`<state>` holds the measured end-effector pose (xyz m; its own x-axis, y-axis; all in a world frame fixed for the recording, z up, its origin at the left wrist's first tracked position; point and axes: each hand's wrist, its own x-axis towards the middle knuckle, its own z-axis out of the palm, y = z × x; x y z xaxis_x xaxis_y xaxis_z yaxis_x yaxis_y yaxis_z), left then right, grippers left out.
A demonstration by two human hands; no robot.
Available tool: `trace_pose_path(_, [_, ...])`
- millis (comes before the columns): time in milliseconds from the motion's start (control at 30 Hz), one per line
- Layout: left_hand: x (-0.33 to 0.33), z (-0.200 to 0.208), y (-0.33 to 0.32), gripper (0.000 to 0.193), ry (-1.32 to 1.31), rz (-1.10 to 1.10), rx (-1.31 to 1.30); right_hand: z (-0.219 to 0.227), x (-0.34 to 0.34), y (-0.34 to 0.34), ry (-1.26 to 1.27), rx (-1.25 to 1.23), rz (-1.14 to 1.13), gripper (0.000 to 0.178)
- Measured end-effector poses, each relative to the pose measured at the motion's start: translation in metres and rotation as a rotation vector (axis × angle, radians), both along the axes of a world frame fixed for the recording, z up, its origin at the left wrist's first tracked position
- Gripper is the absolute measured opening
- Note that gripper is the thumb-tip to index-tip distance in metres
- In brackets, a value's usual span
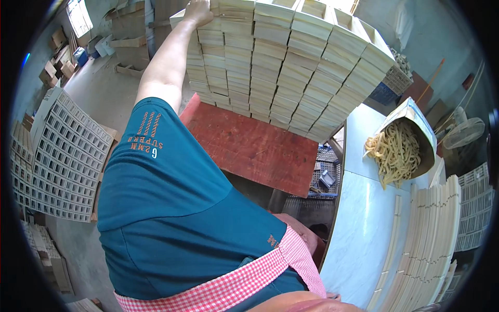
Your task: Apply glue and use a nail gun to assemble components of small wooden boxes.
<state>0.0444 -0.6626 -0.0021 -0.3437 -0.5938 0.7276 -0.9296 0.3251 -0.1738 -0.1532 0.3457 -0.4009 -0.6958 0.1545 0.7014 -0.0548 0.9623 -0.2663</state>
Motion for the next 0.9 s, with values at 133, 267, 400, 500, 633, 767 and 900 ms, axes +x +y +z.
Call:
trace_pose_path(133, [-0.003,0.005,0.005,0.029,-0.053,-0.027,-0.029,0.069,0.012,-0.058,0.083,0.101,0.102,0.011])
trace_pose_path(267, [-0.015,0.026,0.055,0.055,-0.066,0.037,0.286,0.069,0.01,-0.06,0.087,0.076,0.107,0.01])
trace_pose_path(400, [-0.034,0.014,0.054,0.053,0.039,-0.04,0.358,0.068,0.018,-0.056,0.083,0.064,0.1,0.009])
trace_pose_path(500, [-0.005,0.031,0.001,0.051,0.164,-0.075,0.423,0.068,0.009,-0.056,0.093,0.054,0.131,0.009])
trace_pose_path(633, [0.016,0.032,-0.045,0.048,0.321,-0.168,0.503,0.063,0.01,-0.058,0.116,0.039,0.122,0.009])
trace_pose_path(767, [0.043,0.015,-0.077,0.046,0.48,-0.269,0.608,0.063,0.012,-0.057,0.13,-0.01,0.115,0.009])
trace_pose_path(900, [0.167,0.045,-0.125,0.045,0.602,-0.387,0.695,0.083,0.026,-0.07,-0.207,0.044,-0.131,0.02])
